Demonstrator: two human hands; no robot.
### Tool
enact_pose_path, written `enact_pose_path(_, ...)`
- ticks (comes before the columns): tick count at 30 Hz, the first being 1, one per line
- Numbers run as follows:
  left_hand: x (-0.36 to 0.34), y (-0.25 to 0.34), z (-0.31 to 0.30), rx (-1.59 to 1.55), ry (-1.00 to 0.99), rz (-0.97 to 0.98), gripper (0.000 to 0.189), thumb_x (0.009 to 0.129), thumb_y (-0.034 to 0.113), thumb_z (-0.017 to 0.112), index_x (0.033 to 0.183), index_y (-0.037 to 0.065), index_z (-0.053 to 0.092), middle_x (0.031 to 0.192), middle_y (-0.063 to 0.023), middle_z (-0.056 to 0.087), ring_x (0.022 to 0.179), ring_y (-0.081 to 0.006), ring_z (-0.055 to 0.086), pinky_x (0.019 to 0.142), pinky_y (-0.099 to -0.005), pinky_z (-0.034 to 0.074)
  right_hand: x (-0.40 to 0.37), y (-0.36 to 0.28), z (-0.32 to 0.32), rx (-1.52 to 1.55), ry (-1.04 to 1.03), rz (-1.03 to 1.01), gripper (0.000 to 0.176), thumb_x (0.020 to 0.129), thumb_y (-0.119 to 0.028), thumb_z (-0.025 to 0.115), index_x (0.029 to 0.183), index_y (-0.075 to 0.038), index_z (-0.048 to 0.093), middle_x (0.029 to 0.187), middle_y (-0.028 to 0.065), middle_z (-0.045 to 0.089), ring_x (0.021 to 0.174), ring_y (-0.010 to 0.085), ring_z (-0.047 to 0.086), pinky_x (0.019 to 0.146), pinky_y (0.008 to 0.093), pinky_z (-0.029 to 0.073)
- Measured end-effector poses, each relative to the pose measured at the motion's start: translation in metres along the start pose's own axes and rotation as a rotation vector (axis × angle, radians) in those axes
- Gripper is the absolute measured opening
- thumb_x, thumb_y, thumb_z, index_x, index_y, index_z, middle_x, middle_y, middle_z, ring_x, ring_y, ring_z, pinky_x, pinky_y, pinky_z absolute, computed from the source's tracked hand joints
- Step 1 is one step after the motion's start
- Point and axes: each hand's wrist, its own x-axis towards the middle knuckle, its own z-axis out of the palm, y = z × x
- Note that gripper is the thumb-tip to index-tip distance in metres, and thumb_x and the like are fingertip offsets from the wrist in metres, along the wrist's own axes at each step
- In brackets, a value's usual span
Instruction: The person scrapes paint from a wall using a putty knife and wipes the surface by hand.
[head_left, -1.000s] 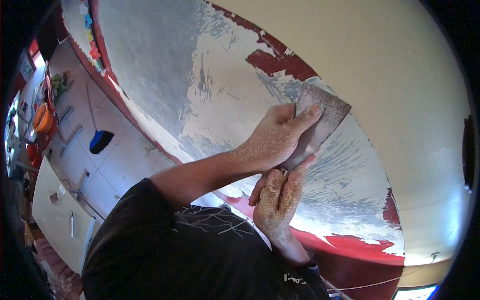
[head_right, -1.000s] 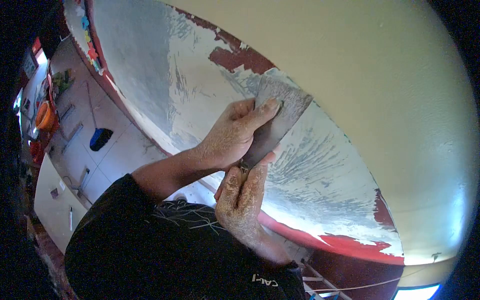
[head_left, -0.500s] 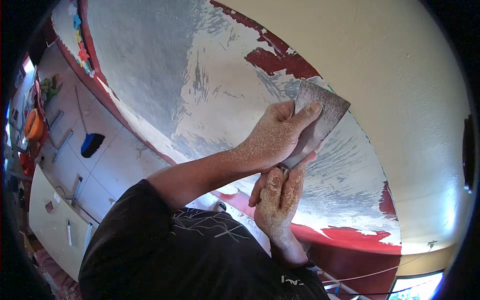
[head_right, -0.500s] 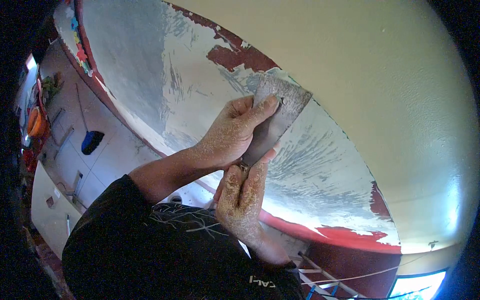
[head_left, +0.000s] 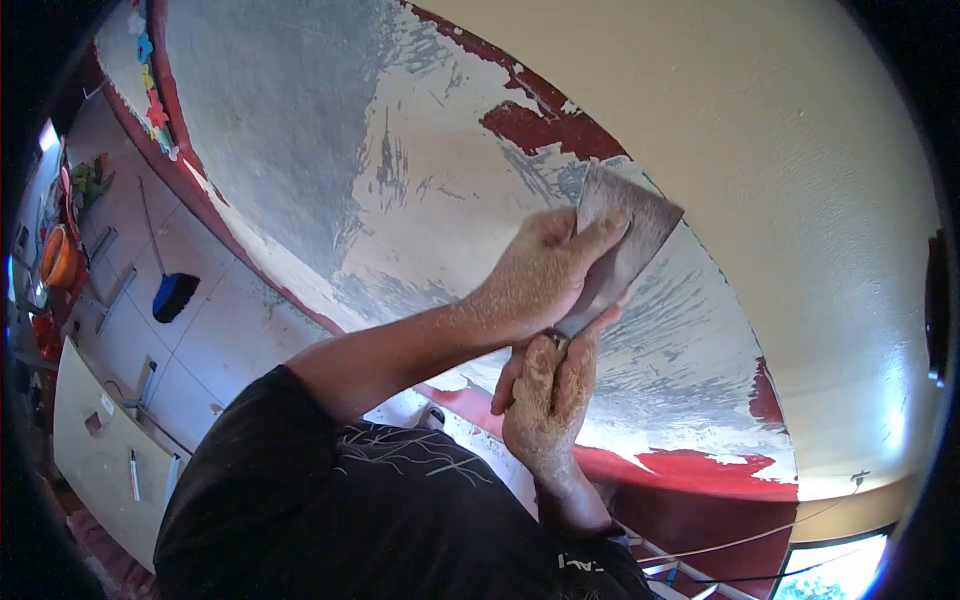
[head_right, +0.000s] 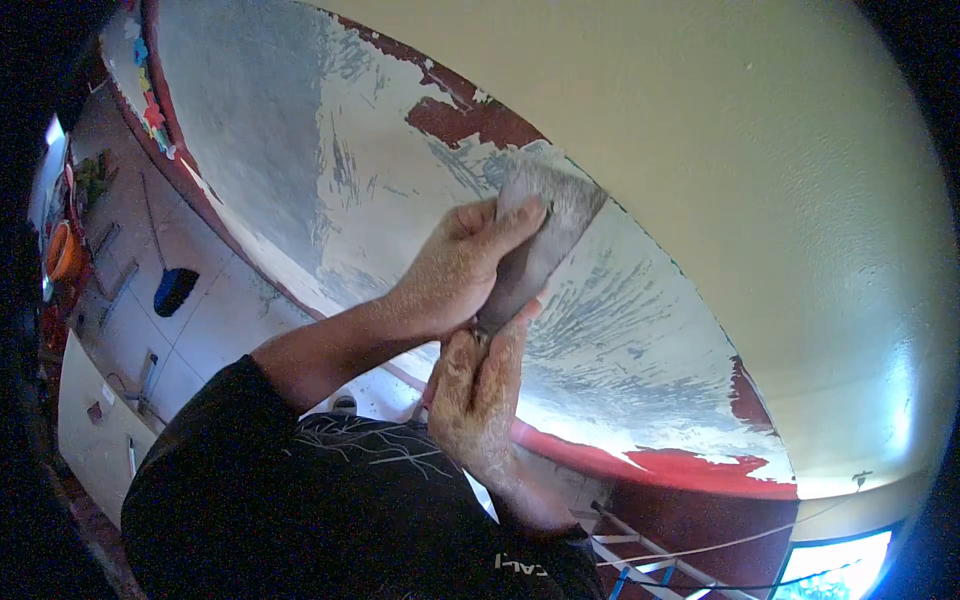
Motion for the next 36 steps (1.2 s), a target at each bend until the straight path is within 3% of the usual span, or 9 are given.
enact_pose_path(4, 0.001, 0.017, 0.002, 0.049, 0.021, 0.051, 0.037, 0.094, 0.037, 0.050, 0.085, 0.002, 0.055, 0.067, -0.0056, 0.057, 0.056, -0.0101, 0.056, 0.049, -0.0240, 0.048, 0.008, 0.001, 0.005, 0.059, 0.009, -0.061, 0.058, 0.094, -0.004, 0.036, 0.140, 0.009, 0.002, 0.074, 0.0051, 0.047, 0.053, 0.0074, 0.044, 0.046, 0.0213, 0.037)
enact_pose_path(7, -0.001, 0.015, 0.004, 0.019, 0.046, 0.040, 0.037, 0.094, 0.037, 0.051, 0.086, 0.001, 0.055, 0.067, -0.0052, 0.057, 0.056, -0.0102, 0.056, 0.050, -0.0240, 0.048, 0.005, 0.006, 0.009, 0.035, 0.023, -0.098, 0.068, 0.098, -0.010, 0.034, 0.144, -0.007, -0.016, 0.067, 0.0054, 0.043, 0.040, 0.0082, 0.040, 0.037, 0.0211, 0.036)
enact_pose_path(16, -0.003, 0.003, -0.007, 0.132, 0.002, -0.010, 0.041, 0.092, 0.043, 0.052, 0.084, 0.003, 0.055, 0.065, -0.0047, 0.057, 0.052, -0.0125, 0.057, 0.047, -0.0258, 0.049, -0.007, 0.010, 0.009, 0.026, 0.042, -0.101, 0.067, 0.098, -0.011, 0.035, 0.142, -0.002, -0.014, 0.062, 0.0058, 0.044, 0.038, 0.0090, 0.040, 0.036, 0.0215, 0.036)
enact_pose_path(20, 0.002, 0.020, 0.001, 0.142, 0.069, 0.074, 0.042, 0.093, 0.044, 0.050, 0.083, 0.003, 0.056, 0.061, -0.0049, 0.056, 0.049, -0.0130, 0.057, 0.045, -0.0250, 0.047, 0.002, 0.013, 0.004, -0.048, 0.043, -0.059, 0.062, 0.093, -0.007, 0.041, 0.139, 0.013, 0.003, 0.082, 0.0098, 0.049, 0.067, 0.0128, 0.048, 0.061, 0.0267, 0.042)
enact_pose_path(22, -0.003, 0.015, -0.002, 0.154, 0.048, 0.052, 0.042, 0.092, 0.044, 0.051, 0.082, 0.003, 0.056, 0.062, -0.0050, 0.056, 0.050, -0.0128, 0.057, 0.045, -0.0248, 0.047, -0.001, 0.015, 0.005, -0.172, 0.049, -0.127, 0.063, 0.093, -0.006, 0.040, 0.139, 0.013, 0.001, 0.084, 0.0107, 0.052, 0.067, 0.0123, 0.050, 0.061, 0.0260, 0.043)
enact_pose_path(24, -0.004, 0.014, -0.005, 0.122, 0.033, 0.047, 0.042, 0.091, 0.044, 0.053, 0.081, 0.003, 0.056, 0.063, -0.0051, 0.057, 0.051, -0.0123, 0.057, 0.046, -0.0245, 0.048, 0.001, 0.000, 0.011, 0.023, 0.047, 0.007, 0.064, 0.094, -0.007, 0.040, 0.139, 0.012, -0.001, 0.081, 0.0096, 0.052, 0.061, 0.0110, 0.050, 0.055, 0.0237, 0.042)
enact_pose_path(27, -0.003, 0.018, -0.004, 0.022, 0.090, -0.035, 0.042, 0.091, 0.044, 0.054, 0.082, 0.003, 0.056, 0.064, -0.0048, 0.057, 0.051, -0.0123, 0.057, 0.047, -0.0249, 0.049, 0.005, -0.003, 0.023, 0.111, 0.057, 0.000, 0.062, 0.097, -0.008, 0.034, 0.144, -0.003, -0.006, 0.065, 0.0059, 0.044, 0.038, 0.0086, 0.040, 0.035, 0.0202, 0.034)
enact_pose_path(30, -0.004, 0.012, -0.006, 0.045, 0.046, -0.005, 0.041, 0.092, 0.041, 0.053, 0.086, 0.001, 0.055, 0.068, -0.0068, 0.057, 0.056, -0.0125, 0.058, 0.048, -0.0245, 0.050, 0.001, 0.009, 0.013, -0.038, 0.007, -0.100, 0.063, 0.097, -0.008, 0.034, 0.144, -0.006, -0.007, 0.064, 0.0057, 0.043, 0.037, 0.0085, 0.039, 0.034, 0.0211, 0.034)
enact_pose_path(36, 0.001, 0.013, -0.007, 0.130, 0.006, 0.044, 0.040, 0.093, 0.041, 0.051, 0.086, 0.002, 0.056, 0.066, -0.0052, 0.057, 0.055, -0.0115, 0.058, 0.047, -0.0241, 0.049, 0.003, 0.000, 0.021, 0.113, 0.051, -0.016, 0.065, 0.097, -0.008, 0.034, 0.144, -0.007, -0.011, 0.064, 0.0050, 0.042, 0.039, 0.0078, 0.037, 0.034, 0.0214, 0.035)
